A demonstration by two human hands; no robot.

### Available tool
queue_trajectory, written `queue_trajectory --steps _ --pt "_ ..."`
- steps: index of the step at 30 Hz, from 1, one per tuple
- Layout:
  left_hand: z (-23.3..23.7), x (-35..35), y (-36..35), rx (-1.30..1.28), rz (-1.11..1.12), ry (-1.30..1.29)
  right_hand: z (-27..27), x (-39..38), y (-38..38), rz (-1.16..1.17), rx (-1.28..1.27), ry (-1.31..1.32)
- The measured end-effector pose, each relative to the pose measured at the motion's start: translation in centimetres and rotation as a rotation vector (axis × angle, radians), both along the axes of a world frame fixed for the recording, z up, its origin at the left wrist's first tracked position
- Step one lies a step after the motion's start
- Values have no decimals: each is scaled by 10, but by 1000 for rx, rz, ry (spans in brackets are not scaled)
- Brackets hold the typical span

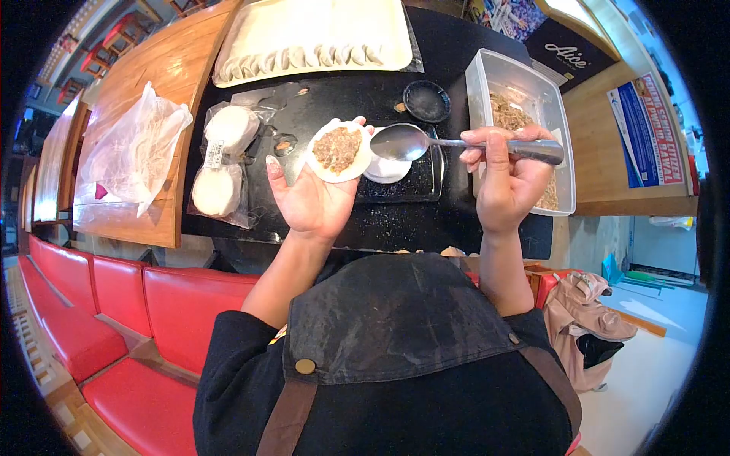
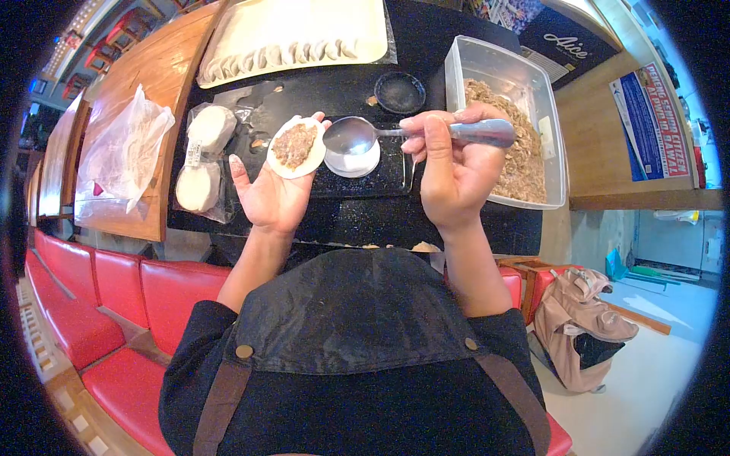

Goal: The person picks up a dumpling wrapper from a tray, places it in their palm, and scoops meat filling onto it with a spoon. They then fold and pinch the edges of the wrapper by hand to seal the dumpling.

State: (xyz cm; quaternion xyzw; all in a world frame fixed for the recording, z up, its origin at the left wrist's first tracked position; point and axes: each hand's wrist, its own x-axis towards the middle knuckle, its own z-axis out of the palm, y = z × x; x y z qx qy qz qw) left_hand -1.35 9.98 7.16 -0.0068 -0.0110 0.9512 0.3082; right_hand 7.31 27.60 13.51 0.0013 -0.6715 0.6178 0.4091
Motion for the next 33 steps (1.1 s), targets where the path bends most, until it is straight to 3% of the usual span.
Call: queue_trajectory --steps 8,10,14,21,27,29,33 --pt "1 4 -1 -95 -99 167 -1 0 7 34 -20 -67" --pt "0 4 -1 -93 -99 171 0 -1 8 -46 -56 -21" --pt "4 5 0 -95 -116 176 2 5 3 62 -94 -34" --pt "3 5 0 -113 -140 195 5 5 7 -14 -113 64" --pt "-1 6 -2 -138 -168 205 6 5 15 -24 -93 -47" --pt "-3 6 -2 10 -198 135 6 6 15 -32 -107 29" --pt "1 5 -2 -61 -192 117 5 6 14 -34 -58 -84"
